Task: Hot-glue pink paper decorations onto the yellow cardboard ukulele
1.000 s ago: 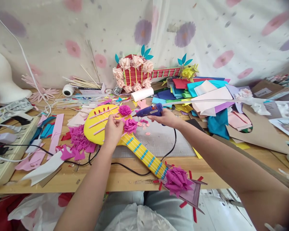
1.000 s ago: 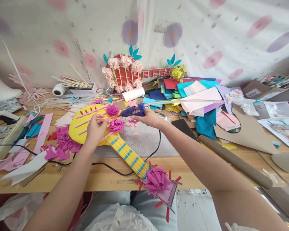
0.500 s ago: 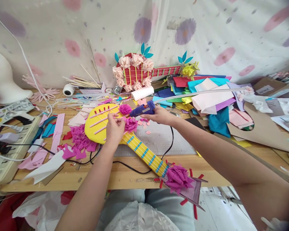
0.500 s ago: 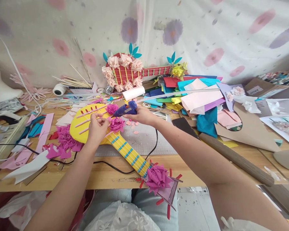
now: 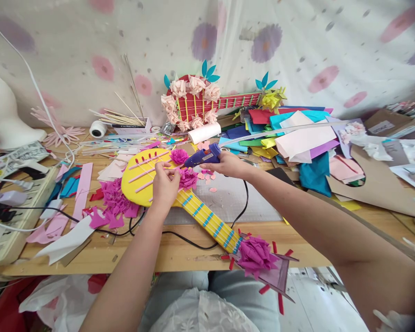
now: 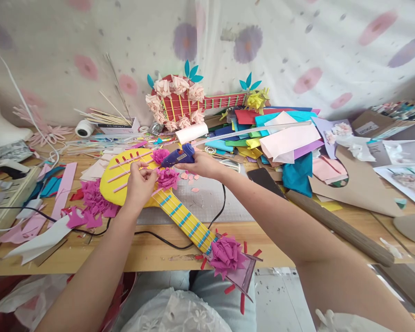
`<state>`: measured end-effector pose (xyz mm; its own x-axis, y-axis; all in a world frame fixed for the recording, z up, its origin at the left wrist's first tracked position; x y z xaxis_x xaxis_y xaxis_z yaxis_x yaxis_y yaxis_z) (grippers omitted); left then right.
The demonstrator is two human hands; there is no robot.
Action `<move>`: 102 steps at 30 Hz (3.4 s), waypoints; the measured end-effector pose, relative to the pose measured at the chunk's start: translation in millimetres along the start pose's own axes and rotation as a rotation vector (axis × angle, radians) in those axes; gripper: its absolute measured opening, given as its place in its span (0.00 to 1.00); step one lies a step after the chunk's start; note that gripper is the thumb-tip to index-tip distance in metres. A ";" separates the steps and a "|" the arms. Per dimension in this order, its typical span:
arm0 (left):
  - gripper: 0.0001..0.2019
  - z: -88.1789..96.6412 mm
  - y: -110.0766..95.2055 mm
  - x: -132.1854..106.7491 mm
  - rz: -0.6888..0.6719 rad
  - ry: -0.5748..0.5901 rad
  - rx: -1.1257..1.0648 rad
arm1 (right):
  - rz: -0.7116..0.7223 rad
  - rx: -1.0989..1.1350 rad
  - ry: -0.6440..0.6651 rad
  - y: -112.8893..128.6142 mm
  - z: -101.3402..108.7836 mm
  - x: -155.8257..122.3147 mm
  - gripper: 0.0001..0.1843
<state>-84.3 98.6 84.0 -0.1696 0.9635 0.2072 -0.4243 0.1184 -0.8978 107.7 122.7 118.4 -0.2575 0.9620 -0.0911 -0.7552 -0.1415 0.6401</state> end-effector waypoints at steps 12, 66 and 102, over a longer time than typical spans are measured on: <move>0.13 0.3 -1.8 1.1 -0.028 0.002 0.003 | 0.006 -0.014 0.015 -0.5 0.3 4.5 0.21; 0.18 26.7 12.0 15.7 0.410 0.058 -0.255 | 0.292 -0.135 -0.232 59.5 -32.3 37.8 0.18; 0.08 -26.9 34.5 86.7 0.439 0.266 0.409 | 0.091 0.005 -0.150 30.8 -43.2 102.0 0.22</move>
<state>-89.8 192.7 60.5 -0.2003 0.9342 -0.2954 -0.6787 -0.3497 -0.6458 32.0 206.4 95.9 -0.2311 0.9695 0.0820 -0.7298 -0.2284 0.6443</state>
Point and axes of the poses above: each hand's wrist, its own x-axis towards the middle knuckle, its own z-axis out of the back of the hand, y = z × x, the point moved 9 cm from there along x, towards the middle knuckle, and after that the axes turned 1 degree about -x, right-handed, at the moved point
